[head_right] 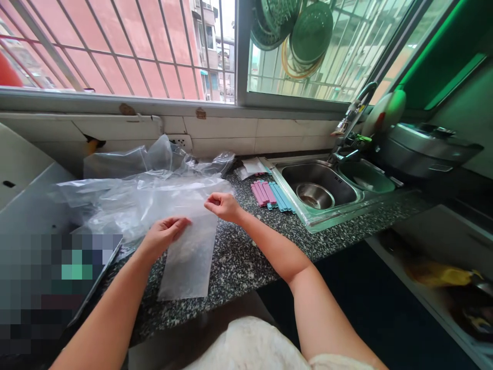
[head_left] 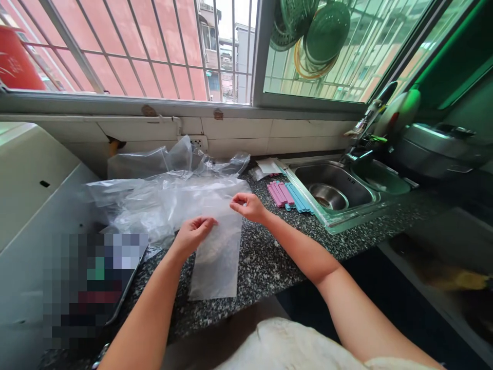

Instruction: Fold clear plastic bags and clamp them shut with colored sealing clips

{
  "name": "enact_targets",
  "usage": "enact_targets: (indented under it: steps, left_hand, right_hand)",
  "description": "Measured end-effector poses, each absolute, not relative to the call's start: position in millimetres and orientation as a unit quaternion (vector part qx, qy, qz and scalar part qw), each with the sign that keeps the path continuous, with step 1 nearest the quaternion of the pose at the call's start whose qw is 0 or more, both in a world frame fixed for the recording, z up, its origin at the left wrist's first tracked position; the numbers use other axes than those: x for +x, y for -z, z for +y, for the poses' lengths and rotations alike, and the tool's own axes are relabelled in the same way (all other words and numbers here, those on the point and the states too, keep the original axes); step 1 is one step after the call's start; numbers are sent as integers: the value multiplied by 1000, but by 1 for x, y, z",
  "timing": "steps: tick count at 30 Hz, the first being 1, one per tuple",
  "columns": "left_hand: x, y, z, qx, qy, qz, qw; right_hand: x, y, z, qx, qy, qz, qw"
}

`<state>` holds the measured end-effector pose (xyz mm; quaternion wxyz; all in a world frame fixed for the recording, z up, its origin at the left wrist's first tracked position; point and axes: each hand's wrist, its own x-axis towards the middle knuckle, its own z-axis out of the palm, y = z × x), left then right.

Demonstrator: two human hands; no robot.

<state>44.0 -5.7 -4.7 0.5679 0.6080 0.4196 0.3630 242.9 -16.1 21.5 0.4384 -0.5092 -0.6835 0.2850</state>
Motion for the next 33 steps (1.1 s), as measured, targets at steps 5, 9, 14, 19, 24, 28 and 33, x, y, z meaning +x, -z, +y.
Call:
enact_targets:
  steps: [5,9,14,19,24,28,33]
  left_hand:
    - [45,9,-4,604,-363,443,554]
    - [48,1,-9,616,-362,447,538]
    - [49,-3,-12,643,-360,438,516]
    - [51,2,-10,652,-362,431,508]
    - [51,1,-11,651,-357,432,513]
    - [51,1,-11,650,-360,430,513]
    - [52,2,-9,645,-364,435,511]
  right_hand:
    - [270,-26,-20,-537,-251,-692,412]
    - [338,-35,-38,-684,-92,-616,380]
    - [415,-43,-63,-872,18,-470,132]
    - [430,-34,-68,-891,-2,-448,76]
    - [426,-28,-66,-894,-20,-446,45]
    - [425,-28,-65,-898,-20,-438,29]
    - [424,-28,-64,-899,-14,-438,10]
